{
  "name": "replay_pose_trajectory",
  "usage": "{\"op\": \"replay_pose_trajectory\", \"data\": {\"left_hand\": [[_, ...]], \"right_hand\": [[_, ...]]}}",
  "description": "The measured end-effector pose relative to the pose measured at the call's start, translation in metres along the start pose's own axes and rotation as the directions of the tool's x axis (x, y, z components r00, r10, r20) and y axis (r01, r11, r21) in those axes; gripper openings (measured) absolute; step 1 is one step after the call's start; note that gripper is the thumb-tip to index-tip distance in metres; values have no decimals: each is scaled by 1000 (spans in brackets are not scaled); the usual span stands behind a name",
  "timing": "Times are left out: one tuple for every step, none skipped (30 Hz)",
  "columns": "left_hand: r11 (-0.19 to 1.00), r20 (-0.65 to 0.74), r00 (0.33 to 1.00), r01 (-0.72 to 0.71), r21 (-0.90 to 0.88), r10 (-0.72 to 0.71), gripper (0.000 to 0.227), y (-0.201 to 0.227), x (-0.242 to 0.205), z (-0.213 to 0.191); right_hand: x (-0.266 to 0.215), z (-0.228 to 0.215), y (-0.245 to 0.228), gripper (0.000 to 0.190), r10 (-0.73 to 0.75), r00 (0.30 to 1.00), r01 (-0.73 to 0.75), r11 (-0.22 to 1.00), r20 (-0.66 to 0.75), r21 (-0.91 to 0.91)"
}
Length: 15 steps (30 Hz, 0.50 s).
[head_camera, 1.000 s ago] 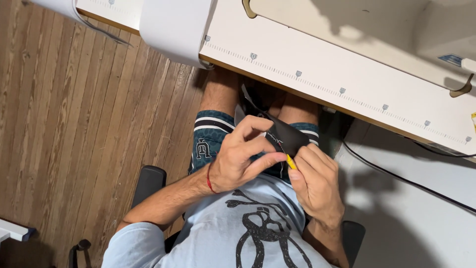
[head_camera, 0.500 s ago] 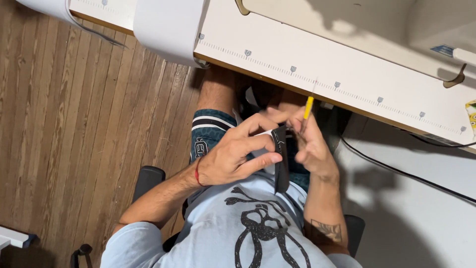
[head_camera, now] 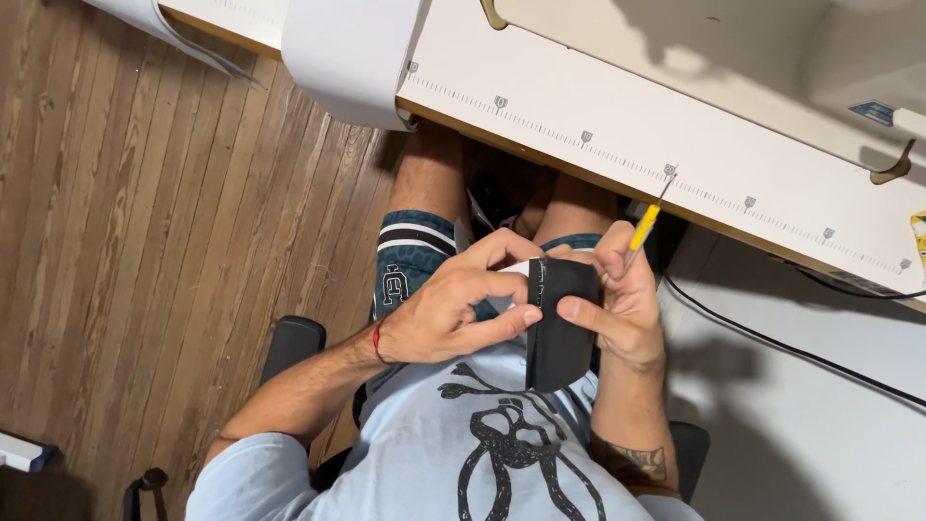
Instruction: Preparing a small piece of leather by folding and using a hand tool at a sewing station
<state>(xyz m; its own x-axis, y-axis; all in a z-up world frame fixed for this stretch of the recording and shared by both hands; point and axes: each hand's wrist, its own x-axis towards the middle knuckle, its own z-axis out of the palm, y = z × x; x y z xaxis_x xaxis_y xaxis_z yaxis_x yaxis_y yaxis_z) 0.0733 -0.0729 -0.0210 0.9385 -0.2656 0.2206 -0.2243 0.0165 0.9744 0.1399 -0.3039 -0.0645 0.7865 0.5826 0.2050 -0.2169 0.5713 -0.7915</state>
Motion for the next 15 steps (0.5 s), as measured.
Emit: {"op": "replay_pose_trajectory", "data": {"left_hand": [[1000, -3, 1000, -1, 0, 1, 24, -1, 0, 1], [1000, -7, 1000, -3, -10, 3, 24, -1, -1, 1], [1000, -12, 1000, -5, -20, 5, 24, -2, -1, 1], [1000, -16, 1000, -8, -18, 8, 24, -2, 0, 1], [998, -10, 1000, -9, -59, 8, 25, -2, 1, 0], [995, -2, 1000, -8, -103, 7, 25, -2, 2, 1], [994, -4, 1000, -8, -105, 8, 25, -6, 2, 1], [992, 3, 1000, -9, -127, 9, 24, -9, 3, 0], [989, 9, 1000, -9, -150, 11, 23, -13, 5, -1], [988, 10, 1000, -8, -153, 9, 23, -13, 4, 0], [992, -3, 1000, -14, -126, 14, 20, -14, 4, 0], [995, -8, 1000, -23, -102, 22, 18, -15, 5, -1], [994, 0, 1000, -24, -108, 24, 18, -14, 4, 0], [995, -17, 1000, -23, -95, 22, 18, -13, 5, -2], [996, -34, 999, -23, -82, 21, 18, -13, 5, -4]], "right_hand": [[-3, 0, 1, 59, 1, 1000, -1, 1000, 2, -1], [-4, 0, 1, 59, 9, 1000, -8, 998, -12, 57], [-5, 1, 2, 58, 18, 999, -15, 993, -26, 114], [-5, 1, 3, 58, 18, 1000, -16, 993, -21, 114], [-4, 2, 4, 59, 28, 999, -24, 988, -25, 156], [-6, 2, 4, 59, 39, 999, -32, 980, -33, 196], [-7, -7, 7, 59, 41, 999, -34, 980, -32, 195], [-8, -17, 12, 60, 28, 999, -22, 989, -39, 146], [-8, -27, 16, 60, 15, 999, -11, 995, -44, 98], [-4, -33, 17, 60, 17, 999, -12, 995, -47, 96], [0, -39, 17, 62, 5, 1000, -5, 1000, -11, -12], [3, -45, 16, 65, -8, 1000, 10, 992, 21, -124], [10, -29, 3, 65, -11, 1000, 13, 992, 13, -129], [21, -15, -8, 59, 18, 1000, -9, 944, 25, -331], [32, 0, -20, 57, 50, 998, -28, 855, 29, -518]]}}
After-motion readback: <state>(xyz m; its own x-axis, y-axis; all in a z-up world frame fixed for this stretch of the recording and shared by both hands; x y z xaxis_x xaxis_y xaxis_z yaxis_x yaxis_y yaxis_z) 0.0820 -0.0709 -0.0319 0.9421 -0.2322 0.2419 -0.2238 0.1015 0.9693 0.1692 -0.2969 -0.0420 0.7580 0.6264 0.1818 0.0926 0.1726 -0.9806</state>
